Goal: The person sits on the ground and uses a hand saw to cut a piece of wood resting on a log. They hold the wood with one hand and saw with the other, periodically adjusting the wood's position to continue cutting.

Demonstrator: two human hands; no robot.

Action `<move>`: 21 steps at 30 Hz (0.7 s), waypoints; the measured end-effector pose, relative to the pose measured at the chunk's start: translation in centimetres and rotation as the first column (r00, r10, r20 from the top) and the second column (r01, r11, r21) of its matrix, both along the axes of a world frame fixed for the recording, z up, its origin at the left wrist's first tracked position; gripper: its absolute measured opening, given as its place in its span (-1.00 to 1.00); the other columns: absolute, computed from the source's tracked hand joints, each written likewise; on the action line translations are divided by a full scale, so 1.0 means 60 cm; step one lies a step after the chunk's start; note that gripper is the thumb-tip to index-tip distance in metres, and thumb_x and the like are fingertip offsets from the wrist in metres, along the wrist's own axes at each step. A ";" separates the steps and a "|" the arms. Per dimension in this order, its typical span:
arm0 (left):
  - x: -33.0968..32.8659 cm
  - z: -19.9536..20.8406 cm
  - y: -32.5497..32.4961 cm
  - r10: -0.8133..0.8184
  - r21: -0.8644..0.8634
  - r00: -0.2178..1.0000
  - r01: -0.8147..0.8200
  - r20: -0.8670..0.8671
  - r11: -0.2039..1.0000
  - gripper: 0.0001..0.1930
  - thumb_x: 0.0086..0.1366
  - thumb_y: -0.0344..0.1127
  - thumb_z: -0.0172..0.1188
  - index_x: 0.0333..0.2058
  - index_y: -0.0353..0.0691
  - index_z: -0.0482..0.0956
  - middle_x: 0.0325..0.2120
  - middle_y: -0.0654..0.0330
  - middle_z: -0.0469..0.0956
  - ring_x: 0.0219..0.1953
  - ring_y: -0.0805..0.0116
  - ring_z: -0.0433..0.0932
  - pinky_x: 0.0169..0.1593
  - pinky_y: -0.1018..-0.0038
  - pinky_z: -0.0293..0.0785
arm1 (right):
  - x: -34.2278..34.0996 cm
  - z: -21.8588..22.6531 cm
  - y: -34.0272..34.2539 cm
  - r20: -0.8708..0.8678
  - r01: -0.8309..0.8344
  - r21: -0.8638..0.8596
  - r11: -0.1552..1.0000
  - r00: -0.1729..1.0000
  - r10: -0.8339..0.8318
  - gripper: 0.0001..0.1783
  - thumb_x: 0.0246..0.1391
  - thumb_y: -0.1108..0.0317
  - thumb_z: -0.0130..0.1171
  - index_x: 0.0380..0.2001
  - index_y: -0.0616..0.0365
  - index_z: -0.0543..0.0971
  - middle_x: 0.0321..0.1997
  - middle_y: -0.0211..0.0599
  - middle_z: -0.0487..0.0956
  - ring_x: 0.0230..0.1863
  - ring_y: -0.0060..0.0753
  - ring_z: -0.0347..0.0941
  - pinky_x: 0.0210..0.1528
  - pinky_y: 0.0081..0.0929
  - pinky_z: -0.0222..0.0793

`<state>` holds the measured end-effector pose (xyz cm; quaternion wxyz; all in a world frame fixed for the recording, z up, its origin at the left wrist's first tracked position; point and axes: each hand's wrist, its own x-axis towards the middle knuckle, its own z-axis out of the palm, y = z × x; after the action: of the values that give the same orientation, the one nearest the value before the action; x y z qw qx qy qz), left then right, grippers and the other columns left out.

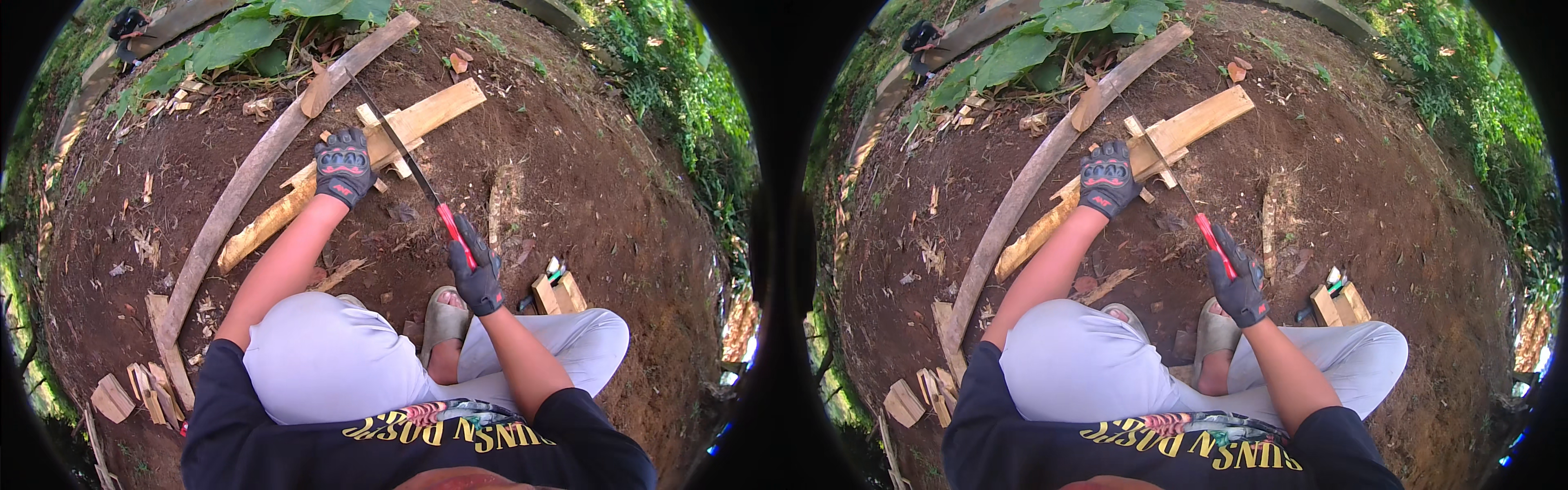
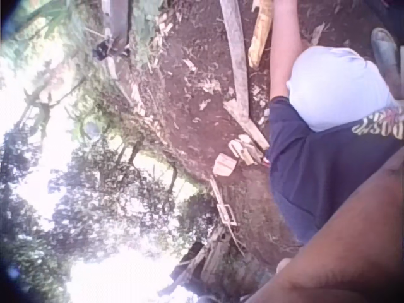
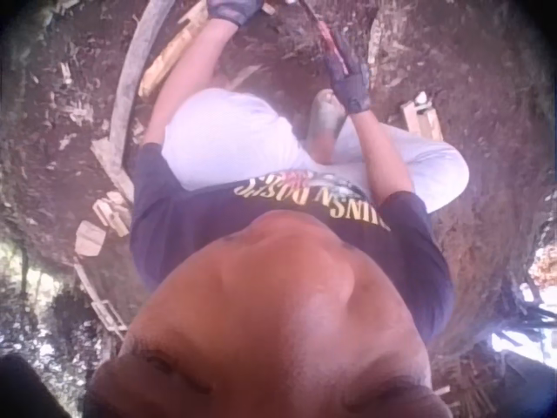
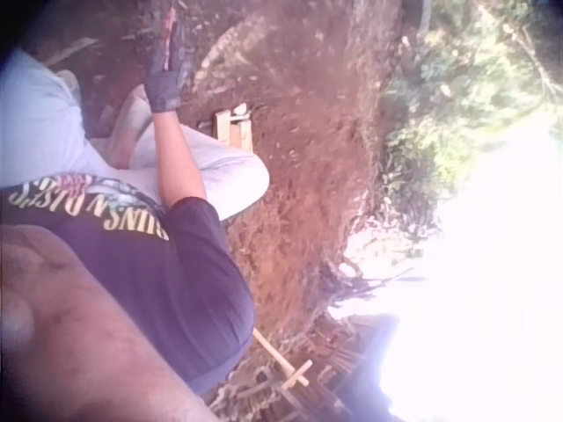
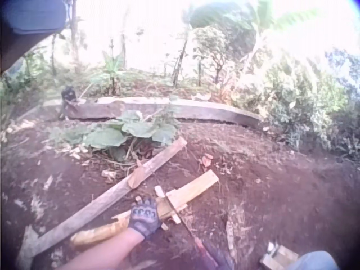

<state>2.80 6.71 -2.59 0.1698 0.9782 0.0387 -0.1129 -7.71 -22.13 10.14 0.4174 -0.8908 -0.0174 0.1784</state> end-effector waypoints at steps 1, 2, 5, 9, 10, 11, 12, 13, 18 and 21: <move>0.002 0.000 -0.003 0.000 0.007 1.000 0.000 0.004 1.000 -0.22 0.08 -0.01 0.58 0.23 -0.22 0.52 0.06 0.01 0.62 0.10 0.01 0.65 0.17 -0.05 0.53 | 0.010 -0.003 0.013 0.010 0.011 -0.004 1.000 1.000 -0.011 -0.48 0.50 0.19 0.23 0.45 -0.01 0.59 0.43 0.03 0.63 0.44 0.08 0.58 0.45 -0.09 0.48; 0.001 0.003 -0.004 -0.003 0.014 1.000 0.003 0.006 1.000 -0.22 0.08 -0.01 0.58 0.23 -0.22 0.52 0.06 0.01 0.62 0.10 0.01 0.65 0.17 -0.05 0.53 | 0.021 -0.006 0.029 0.020 0.020 -0.009 1.000 1.000 -0.020 -0.47 0.50 0.19 0.23 0.45 -0.01 0.59 0.42 0.05 0.64 0.44 0.09 0.58 0.45 -0.10 0.49; 0.000 0.016 -0.014 -0.014 0.017 1.000 0.014 0.003 1.000 -0.23 0.08 -0.01 0.59 0.21 -0.21 0.52 0.07 0.00 0.62 0.12 -0.01 0.65 0.16 -0.06 0.54 | 0.106 -0.034 0.097 0.076 0.012 0.012 1.000 0.997 -0.013 -0.47 0.49 0.18 0.24 0.45 -0.02 0.58 0.40 0.06 0.65 0.43 0.11 0.59 0.44 -0.13 0.50; -0.001 0.015 -0.016 -0.016 -0.014 1.000 0.016 -0.001 1.000 -0.20 0.06 0.04 0.60 0.21 -0.21 0.51 0.10 -0.02 0.61 0.12 -0.03 0.67 0.16 -0.06 0.56 | 0.171 -0.050 0.130 0.115 -0.031 0.032 0.999 0.993 0.027 -0.48 0.50 0.18 0.22 0.44 -0.02 0.59 0.39 0.06 0.65 0.41 0.09 0.60 0.44 -0.14 0.49; -0.006 0.007 -0.006 -0.002 0.000 1.000 0.002 0.011 1.000 -0.20 0.06 0.05 0.60 0.20 -0.21 0.51 0.10 -0.02 0.61 0.12 -0.04 0.67 0.16 -0.06 0.56 | 0.148 -0.052 0.106 0.047 -0.020 0.029 0.999 0.999 0.019 -0.48 0.50 0.18 0.22 0.44 -0.01 0.59 0.39 0.06 0.66 0.41 0.09 0.61 0.45 -0.14 0.49; -0.003 0.006 -0.008 -0.005 -0.001 0.999 0.005 0.033 1.000 -0.20 0.06 0.05 0.60 0.20 -0.21 0.52 0.10 -0.02 0.61 0.12 -0.04 0.67 0.16 -0.06 0.56 | 0.115 -0.045 0.071 0.051 -0.007 0.013 1.000 0.999 0.007 -0.49 0.50 0.18 0.22 0.43 0.00 0.60 0.38 0.06 0.67 0.40 0.09 0.61 0.45 -0.13 0.49; -0.001 0.013 -0.009 0.009 0.002 1.000 -0.009 0.008 1.000 -0.21 0.04 0.04 0.60 0.19 -0.19 0.53 0.09 -0.01 0.61 0.12 -0.03 0.67 0.15 -0.05 0.56 | 0.084 -0.042 0.035 0.053 0.002 0.007 1.000 0.999 -0.002 -0.49 0.51 0.18 0.22 0.43 0.01 0.60 0.37 0.05 0.67 0.39 0.08 0.62 0.44 -0.13 0.49; 0.003 0.013 -0.006 0.013 0.005 1.000 -0.013 0.019 1.000 -0.22 0.04 0.04 0.60 0.18 -0.19 0.53 0.09 -0.01 0.61 0.11 -0.03 0.67 0.14 -0.04 0.57 | 0.046 -0.033 0.007 0.113 0.001 -0.003 1.000 0.994 0.000 -0.49 0.50 0.18 0.22 0.42 0.02 0.61 0.35 0.05 0.69 0.38 0.08 0.63 0.44 -0.12 0.49; -0.007 0.012 -0.011 -0.005 0.009 0.999 0.005 0.041 1.000 -0.26 0.06 0.01 0.58 0.16 -0.19 0.53 0.05 -0.01 0.62 0.09 -0.02 0.66 0.12 -0.02 0.57 | 0.040 -0.015 0.027 0.039 0.010 -0.014 1.000 0.999 -0.010 -0.50 0.50 0.17 0.23 0.40 0.06 0.63 0.35 0.06 0.69 0.40 0.06 0.62 0.44 -0.12 0.50; -0.003 0.005 -0.010 -0.020 0.027 0.997 0.018 0.075 0.999 -0.25 0.08 0.00 0.56 0.18 -0.23 0.54 0.04 -0.01 0.63 0.11 -0.02 0.66 0.12 -0.01 0.57 | 0.147 -0.046 0.125 0.096 -0.012 0.030 0.999 0.995 0.009 -0.48 0.50 0.16 0.22 0.41 0.09 0.61 0.36 0.08 0.68 0.40 0.08 0.62 0.43 -0.13 0.51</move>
<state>2.62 6.10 -2.30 0.1572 0.9843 0.0247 -0.0771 1.08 -14.61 7.40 0.4286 -0.8919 -0.0449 0.1374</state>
